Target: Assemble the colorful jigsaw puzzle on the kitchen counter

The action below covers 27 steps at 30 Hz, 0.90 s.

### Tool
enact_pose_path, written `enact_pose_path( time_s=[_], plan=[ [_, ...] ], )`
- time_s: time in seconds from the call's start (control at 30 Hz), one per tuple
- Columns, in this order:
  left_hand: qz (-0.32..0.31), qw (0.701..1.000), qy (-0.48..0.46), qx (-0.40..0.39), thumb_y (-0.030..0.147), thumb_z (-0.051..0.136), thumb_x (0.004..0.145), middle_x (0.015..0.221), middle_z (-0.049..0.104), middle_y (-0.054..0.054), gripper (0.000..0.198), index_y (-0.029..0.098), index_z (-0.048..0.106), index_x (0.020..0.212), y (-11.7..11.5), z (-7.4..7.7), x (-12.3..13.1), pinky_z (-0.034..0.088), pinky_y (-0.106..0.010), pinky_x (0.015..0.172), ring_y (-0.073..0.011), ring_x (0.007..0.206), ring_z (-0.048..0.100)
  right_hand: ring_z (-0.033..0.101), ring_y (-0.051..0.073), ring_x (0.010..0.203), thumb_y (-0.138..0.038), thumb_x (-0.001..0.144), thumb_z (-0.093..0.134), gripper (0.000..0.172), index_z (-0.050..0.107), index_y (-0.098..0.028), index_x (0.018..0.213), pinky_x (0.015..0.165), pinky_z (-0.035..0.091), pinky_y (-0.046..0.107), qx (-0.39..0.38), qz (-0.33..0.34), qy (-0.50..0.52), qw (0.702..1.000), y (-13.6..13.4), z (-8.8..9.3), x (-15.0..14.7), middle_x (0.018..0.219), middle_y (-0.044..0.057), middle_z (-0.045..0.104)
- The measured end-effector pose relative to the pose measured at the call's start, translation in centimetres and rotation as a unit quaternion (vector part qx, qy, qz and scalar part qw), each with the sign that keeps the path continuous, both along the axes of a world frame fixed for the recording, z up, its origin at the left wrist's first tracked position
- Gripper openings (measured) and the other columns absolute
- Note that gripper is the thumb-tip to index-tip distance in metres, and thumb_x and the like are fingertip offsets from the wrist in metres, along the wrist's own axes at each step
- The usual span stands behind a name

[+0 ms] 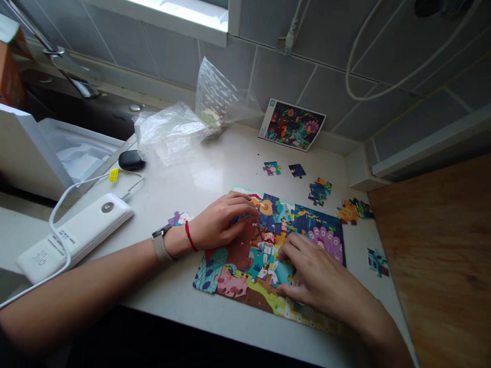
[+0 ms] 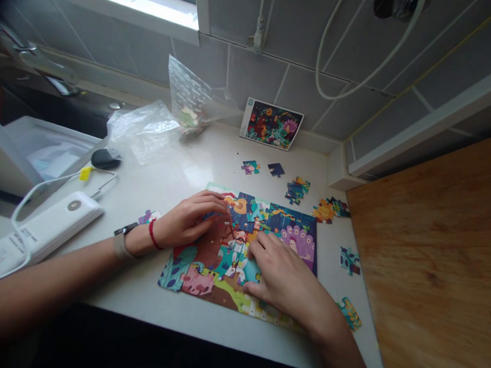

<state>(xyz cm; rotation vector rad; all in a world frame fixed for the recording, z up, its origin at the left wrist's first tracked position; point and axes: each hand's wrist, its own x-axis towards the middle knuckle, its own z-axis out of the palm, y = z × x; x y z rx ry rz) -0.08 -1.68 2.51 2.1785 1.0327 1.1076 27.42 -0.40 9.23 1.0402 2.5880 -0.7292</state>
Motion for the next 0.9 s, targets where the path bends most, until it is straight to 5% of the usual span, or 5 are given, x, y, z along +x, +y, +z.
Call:
enact_pose_path(
  time_s=[0.17,0.33,0.9],
  plan=[
    [-0.044,0.999,0.018,0.011,0.028,0.065,0.101,0.119,0.074,-0.010,0.024,0.022,0.068,0.124,0.0,0.2,-0.1,0.048,-0.054,0.116,-0.0269,0.122,0.065,0.063,0.026,0.097,-0.025,0.080,0.084,0.031,0.056,-0.023,0.093,0.080,0.049,0.037,0.001,0.009,0.013,1.000,0.0,0.2,-0.1,0.105,0.004,0.065],
    [-0.096,0.989,0.114,0.019,0.062,0.086,0.077,0.151,0.057,-0.016,0.082,0.024,0.060,0.145,-0.3,-1.0,-0.1,0.033,-0.065,0.125,-0.0441,0.152,0.036,0.064,0.026,0.099,-0.023,0.080,0.084,0.030,0.058,-0.024,0.096,0.080,0.049,0.036,0.012,0.019,0.031,0.999,0.2,-0.2,0.0,0.107,0.005,0.066],
    [-0.090,0.985,0.148,0.017,0.066,0.083,0.078,0.156,0.052,-0.016,0.084,0.024,0.059,0.146,-0.4,-1.7,0.0,0.029,-0.066,0.126,-0.0450,0.154,0.032,0.064,0.028,0.111,-0.032,0.094,0.078,0.020,0.063,-0.025,0.106,0.091,0.054,0.038,0.030,0.029,0.091,0.995,0.6,-0.6,-0.1,0.116,0.008,0.065]
  ],
)
